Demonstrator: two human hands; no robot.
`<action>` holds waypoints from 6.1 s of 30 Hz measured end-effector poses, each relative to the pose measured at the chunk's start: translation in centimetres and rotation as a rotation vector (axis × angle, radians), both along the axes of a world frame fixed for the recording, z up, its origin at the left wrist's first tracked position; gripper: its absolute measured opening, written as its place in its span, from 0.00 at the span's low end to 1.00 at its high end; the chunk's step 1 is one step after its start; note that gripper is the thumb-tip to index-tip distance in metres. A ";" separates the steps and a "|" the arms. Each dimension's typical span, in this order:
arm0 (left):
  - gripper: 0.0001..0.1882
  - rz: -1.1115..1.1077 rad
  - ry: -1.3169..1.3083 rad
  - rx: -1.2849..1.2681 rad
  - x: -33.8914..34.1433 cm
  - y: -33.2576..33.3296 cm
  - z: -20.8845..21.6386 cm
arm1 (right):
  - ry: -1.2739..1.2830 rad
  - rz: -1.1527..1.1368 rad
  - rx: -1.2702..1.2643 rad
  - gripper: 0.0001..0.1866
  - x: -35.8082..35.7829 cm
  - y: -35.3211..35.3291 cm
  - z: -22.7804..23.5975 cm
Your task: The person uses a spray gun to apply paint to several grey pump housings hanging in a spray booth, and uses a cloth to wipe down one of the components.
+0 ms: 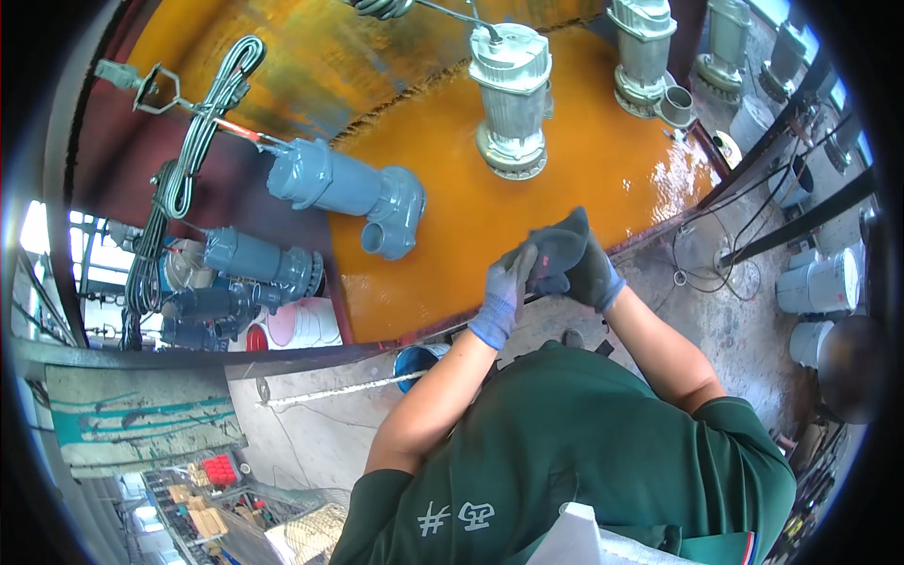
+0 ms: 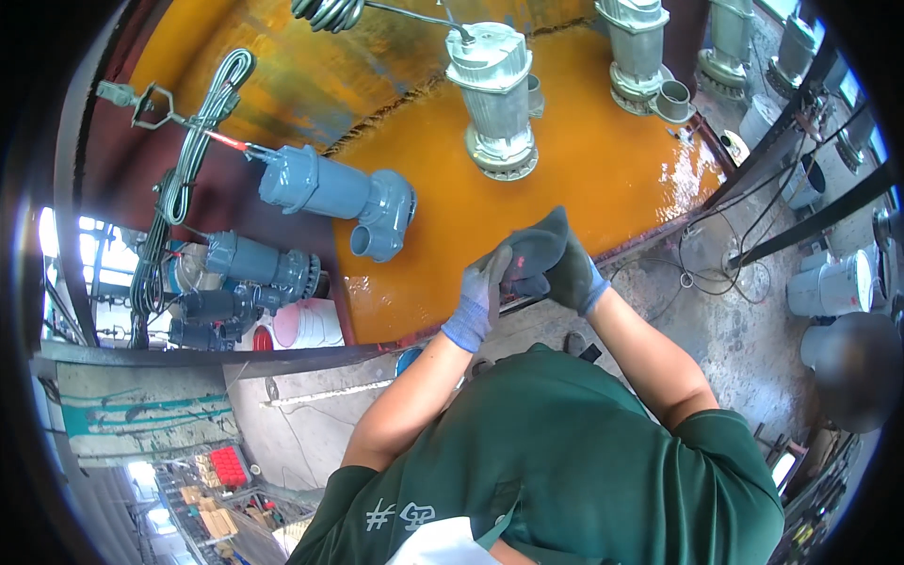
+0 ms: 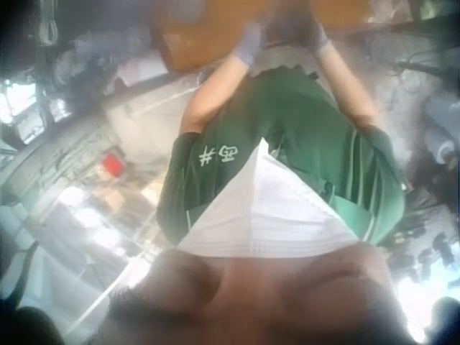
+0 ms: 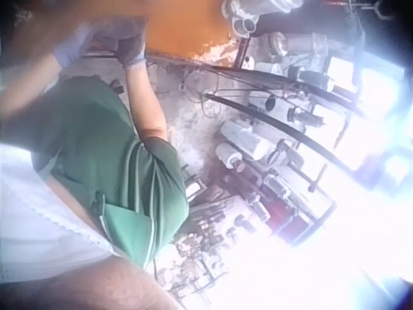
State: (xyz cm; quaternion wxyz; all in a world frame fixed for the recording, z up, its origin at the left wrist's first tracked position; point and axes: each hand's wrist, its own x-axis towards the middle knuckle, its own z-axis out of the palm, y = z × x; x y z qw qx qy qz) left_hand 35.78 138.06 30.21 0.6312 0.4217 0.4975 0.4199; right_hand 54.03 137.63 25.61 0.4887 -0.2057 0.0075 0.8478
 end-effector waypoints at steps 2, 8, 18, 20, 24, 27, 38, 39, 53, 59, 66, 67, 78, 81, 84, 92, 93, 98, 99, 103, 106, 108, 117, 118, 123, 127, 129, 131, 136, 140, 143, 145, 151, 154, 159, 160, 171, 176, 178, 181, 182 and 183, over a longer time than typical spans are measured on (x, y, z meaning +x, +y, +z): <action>0.18 -0.081 0.064 -0.048 -0.8 -0.2 0.1 | 0.089 0.061 0.277 0.24 -0.9 2.9 0.4; 0.19 -0.055 0.320 0.267 -5.0 0.0 -0.4 | -0.267 -0.186 0.292 0.19 -5.3 3.7 0.7; 0.17 0.055 -0.055 0.089 -13.3 1.4 -0.5 | -0.234 -0.143 0.827 0.24 -9.3 3.6 7.4; 0.20 0.079 -0.030 0.196 -13.4 2.0 0.2 | -0.174 -0.137 0.639 0.23 -9.2 3.5 5.8; 0.25 -0.075 0.371 0.719 -12.5 4.0 0.8 | -0.190 -0.041 0.570 0.19 -9.6 4.0 5.6; 0.16 -0.100 0.023 0.128 -11.2 4.0 2.6 | -0.351 0.011 0.585 0.21 -9.5 4.5 6.5; 0.05 0.331 -0.215 -0.055 -9.0 4.8 -1.5 | -0.429 0.105 0.446 0.28 -12.9 5.5 8.0; 0.05 0.403 0.142 0.253 -9.8 5.6 -4.8 | -0.306 0.068 0.376 0.28 -14.0 5.5 8.5; 0.30 0.046 -0.555 -0.019 -12.8 0.9 -6.9 | -0.140 -0.204 0.594 0.16 -16.8 7.3 7.4; 0.28 -0.346 0.505 0.121 -14.7 1.4 -8.2 | 0.176 -0.131 0.369 0.16 -15.6 8.2 7.3; 0.25 0.189 -0.322 -0.226 -14.9 2.9 -3.4 | -0.243 -0.126 0.271 0.18 -12.9 7.0 1.2; 0.25 0.141 -0.250 -0.052 -14.1 2.5 -1.9 | -0.232 -0.141 0.159 0.19 -13.2 6.9 1.0; 0.20 0.094 0.593 1.039 -12.0 3.1 -1.4 | 0.192 -0.043 0.167 0.26 -16.5 3.5 2.1; 0.24 -0.128 0.870 1.235 -13.3 3.3 -3.1 | 0.219 -0.078 0.315 0.26 -16.5 4.3 3.1; 0.28 -0.133 1.103 1.218 -12.6 1.9 1.8 | 0.060 -0.157 0.261 0.24 -14.7 5.2 1.7; 0.21 0.085 0.094 0.504 -11.7 1.5 0.6 | -0.235 -0.263 0.534 0.27 -15.8 5.9 6.6; 0.16 0.126 0.472 0.751 -11.8 1.6 0.8 | -0.269 -0.261 0.533 0.28 -16.0 5.8 6.5; 0.10 0.015 0.382 0.515 -13.1 1.6 -3.7 | -0.241 -0.153 0.687 0.19 -16.5 7.1 8.1; 0.09 -0.030 0.499 0.514 -13.8 1.6 -3.5 | -0.108 -0.099 0.643 0.17 -16.5 7.1 8.3; 0.12 -0.103 0.657 0.696 -14.0 0.9 0.4 | -0.331 -0.199 0.588 0.16 -14.9 8.6 6.7; 0.21 -0.047 0.587 0.651 -15.3 0.9 2.6 | -0.463 -0.194 0.581 0.16 -15.6 9.0 7.7; 0.23 0.046 0.564 0.611 -16.0 0.9 5.0 | -0.553 -0.123 0.513 0.16 -17.0 8.0 10.0; 0.18 0.117 0.651 0.839 -17.2 2.2 7.0 | -0.391 0.199 0.539 0.17 -19.1 8.1 10.8; 0.16 0.139 0.528 0.771 -17.2 2.2 7.7 | -0.419 0.224 0.591 0.18 -19.3 8.3 11.1; 0.18 0.419 0.649 1.247 -24.6 9.8 20.0 | -0.221 0.377 0.326 0.20 -18.9 9.7 11.9; 0.28 0.563 1.387 1.698 -33.8 19.1 32.7 | -0.445 0.313 0.346 0.15 -21.4 12.2 12.9; 0.33 0.364 1.559 1.523 -36.2 22.6 35.6 | -0.341 0.316 0.203 0.16 -23.5 14.2 12.9; 0.34 0.166 1.628 1.223 -36.1 24.5 37.4 | -0.063 0.415 -0.110 0.17 -25.1 15.5 13.2; 0.27 -0.058 1.687 1.207 -35.2 27.5 37.4 | 0.490 1.005 -0.830 0.13 -27.5 22.2 8.9; 0.24 0.005 1.753 1.279 -34.9 27.9 36.7 | 0.365 0.912 -0.856 0.19 -30.5 21.3 10.4; 0.19 -0.092 1.867 1.537 -36.0 28.4 36.6 | -0.139 0.417 -0.566 0.16 -31.8 21.7 11.0; 0.19 0.086 1.832 1.297 -33.6 27.7 35.7 | -0.164 0.416 -0.217 0.15 -31.5 22.8 9.4; 0.14 0.278 1.700 1.289 -30.5 24.4 34.6 | 0.048 0.495 -0.197 0.09 -31.2 23.2 9.9; 0.13 0.289 1.706 1.219 -30.5 25.3 34.9 | 0.281 0.658 -0.350 0.16 -30.5 24.1 9.9; 0.13 0.254 1.763 1.270 -31.8 26.7 34.4 | 0.124 0.566 0.054 0.17 -29.5 20.5 13.1; 0.13 0.242 1.756 1.318 -31.7 26.9 34.3 | 0.094 0.523 0.028 0.16 -29.0 20.0 12.6; 0.16 0.258 1.745 1.287 -31.1 26.6 34.2 | -0.058 0.438 -0.292 0.11 -32.2 21.3 11.1; 0.16 0.286 1.751 1.242 -30.4 26.1 34.7 | -0.077 0.392 -0.094 0.13 -32.1 20.8 11.1; 0.16 0.249 1.715 1.196 -30.4 25.9 34.9 | -0.011 0.421 -0.188 0.13 -31.8 20.5 11.6; 0.16 0.262 1.697 1.205 -30.5 25.7 34.7 | -0.048 0.357 -0.169 0.13 -32.0 20.3 12.7; 0.16 0.206 1.680 1.177 -30.4 25.6 34.8 | -0.044 0.336 -0.096 0.13 -32.0 20.5 13.0; 0.14 0.269 1.654 1.169 -29.9 25.8 34.6 | -0.040 0.314 -0.023 0.13 -31.9 20.7 13.3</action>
